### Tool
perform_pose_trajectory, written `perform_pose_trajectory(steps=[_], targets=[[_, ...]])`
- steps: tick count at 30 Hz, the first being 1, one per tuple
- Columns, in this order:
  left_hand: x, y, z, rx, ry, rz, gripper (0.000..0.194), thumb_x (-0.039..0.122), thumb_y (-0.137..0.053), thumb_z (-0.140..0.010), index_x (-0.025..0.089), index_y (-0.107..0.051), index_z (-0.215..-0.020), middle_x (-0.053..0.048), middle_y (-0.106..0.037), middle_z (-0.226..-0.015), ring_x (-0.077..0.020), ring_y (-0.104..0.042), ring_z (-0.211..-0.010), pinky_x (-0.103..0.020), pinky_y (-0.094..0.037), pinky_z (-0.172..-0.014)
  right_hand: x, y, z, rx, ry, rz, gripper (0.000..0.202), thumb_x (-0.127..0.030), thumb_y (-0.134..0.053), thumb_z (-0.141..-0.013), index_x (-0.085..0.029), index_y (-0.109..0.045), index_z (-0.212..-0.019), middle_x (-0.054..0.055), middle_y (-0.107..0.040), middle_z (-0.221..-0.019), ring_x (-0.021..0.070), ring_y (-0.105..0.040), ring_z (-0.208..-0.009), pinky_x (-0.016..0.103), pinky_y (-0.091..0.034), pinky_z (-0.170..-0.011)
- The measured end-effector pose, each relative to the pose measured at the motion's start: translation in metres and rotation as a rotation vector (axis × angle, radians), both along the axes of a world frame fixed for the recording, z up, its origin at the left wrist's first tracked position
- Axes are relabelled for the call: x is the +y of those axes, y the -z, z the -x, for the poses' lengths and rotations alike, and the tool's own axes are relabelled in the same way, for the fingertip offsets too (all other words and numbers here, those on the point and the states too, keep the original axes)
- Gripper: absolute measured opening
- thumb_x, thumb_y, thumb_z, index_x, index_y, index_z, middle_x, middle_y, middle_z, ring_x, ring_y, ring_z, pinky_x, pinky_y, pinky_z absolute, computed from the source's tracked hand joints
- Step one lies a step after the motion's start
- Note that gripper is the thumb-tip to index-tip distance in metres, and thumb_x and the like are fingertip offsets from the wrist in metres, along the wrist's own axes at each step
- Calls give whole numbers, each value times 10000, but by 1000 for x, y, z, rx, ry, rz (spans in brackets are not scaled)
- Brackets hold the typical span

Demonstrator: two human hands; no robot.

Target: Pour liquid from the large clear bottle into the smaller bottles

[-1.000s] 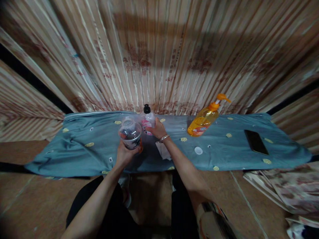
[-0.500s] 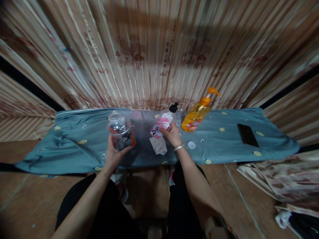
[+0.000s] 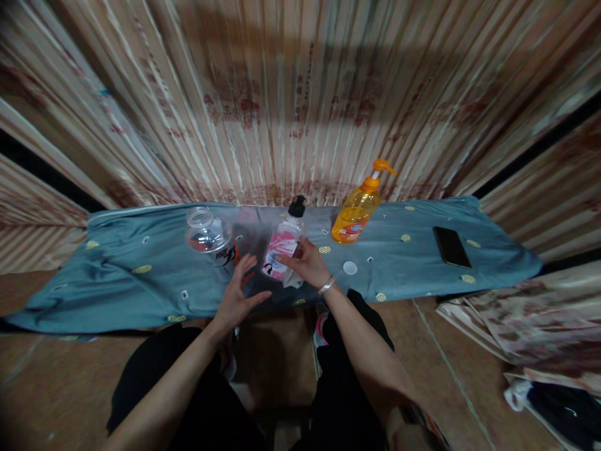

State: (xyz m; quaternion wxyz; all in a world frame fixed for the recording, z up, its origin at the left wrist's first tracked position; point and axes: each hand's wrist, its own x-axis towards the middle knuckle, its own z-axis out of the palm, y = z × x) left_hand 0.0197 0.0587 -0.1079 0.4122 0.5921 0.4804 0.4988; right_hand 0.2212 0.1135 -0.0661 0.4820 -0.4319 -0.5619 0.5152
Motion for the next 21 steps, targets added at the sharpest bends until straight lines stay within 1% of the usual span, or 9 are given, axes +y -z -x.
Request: perform_pose_trajectory(steps=[2, 5, 7, 8, 10, 13, 15, 17, 21], targets=[[8, 2, -12, -74, 27, 69, 1050, 402, -948, -552, 200, -449, -1454, -191, -559, -1483, -364, -552, -1367, -510, -467, -1104, -6, 1, 8, 16, -65, -2, 557, -570, -897, -635, -236, -650, -1005, 11, -785, -936, 223, -739, -864, 391, -613, -837], [14, 5, -20, -167, 37, 181, 877, 396, -955, -501, 170, -570, -1256, -130, -710, -1204, -326, -685, -1129, -461, -536, -992, -5, 5, 6, -14, -160, -9, 582, -659, -814, -716, -248, -668, -1102, 32, -787, -1079, 231, -745, -979, 385, -606, -892], [14, 6, -22, -234, 23, 247, 762, 381, -949, -494, 170, -594, -1134, -85, -733, -1039, -277, -713, -962, -415, -567, -888, 3, 9, -4, -137, -128, 7, 549, -705, -565, -907, -240, -656, -1182, 65, -767, -1184, 230, -738, -1059, 381, -595, -915], [14, 6, -23, -261, 10, 265, 731, 368, -945, -494, 174, -592, -1103, -70, -732, -995, -255, -711, -908, -394, -570, -850, 8, 12, -10, -275, -60, 33, 519, -653, -463, -983, -232, -642, -1226, 79, -765, -1192, 227, -734, -1081, 376, -586, -922], [12, 4, -23, -279, -18, 265, 691, 335, -937, -493, 185, -590, -1072, -51, -731, -963, -227, -702, -861, -364, -565, -815, 18, 17, -20, -690, 82, 95, 415, -524, -566, -980, -205, -647, -1232, 104, -781, -1100, 259, -734, -1087, 389, -558, -949], [11, 1, -22, -246, -42, 244, 663, 314, -926, -481, 197, -595, -1043, -37, -732, -955, -219, -698, -866, -344, -557, -802, 28, 28, -24, -881, 43, 129, 267, -372, -802, -814, -173, -716, -969, 118, -785, -926, 320, -747, -1008, 408, -547, -917], [10, -1, -19, -219, -50, 254, 672, 324, -927, -470, 193, -596, -1039, -39, -729, -953, -223, -696, -870, -340, -553, -796, 33, 34, -19, -891, 0, 92, 155, -272, -804, -783, -186, -705, -865, 83, -782, -892, 279, -747, -948, 364, -548, -873], [9, -3, -15, -206, -61, 267, 682, 341, -931, -466, 186, -590, -1036, -47, -724, -958, -226, -693, -871, -345, -551, -799, 36, 40, -12, -852, -8, 61, 108, -254, -755, -816, -194, -690, -878, 37, -775, -876, 220, -736, -889, 317, -552, -818], [7, -5, -7, -213, -101, 270, 694, 355, -929, -462, 187, -570, -1030, -54, -719, -963, -230, -690, -864, -361, -554, -807, 39, 46, -6, -487, 15, 27, 211, -408, -642, -926, -202, -657, -966, -16, -744, -802, 175, -712, -746, 288, -569, -663]])
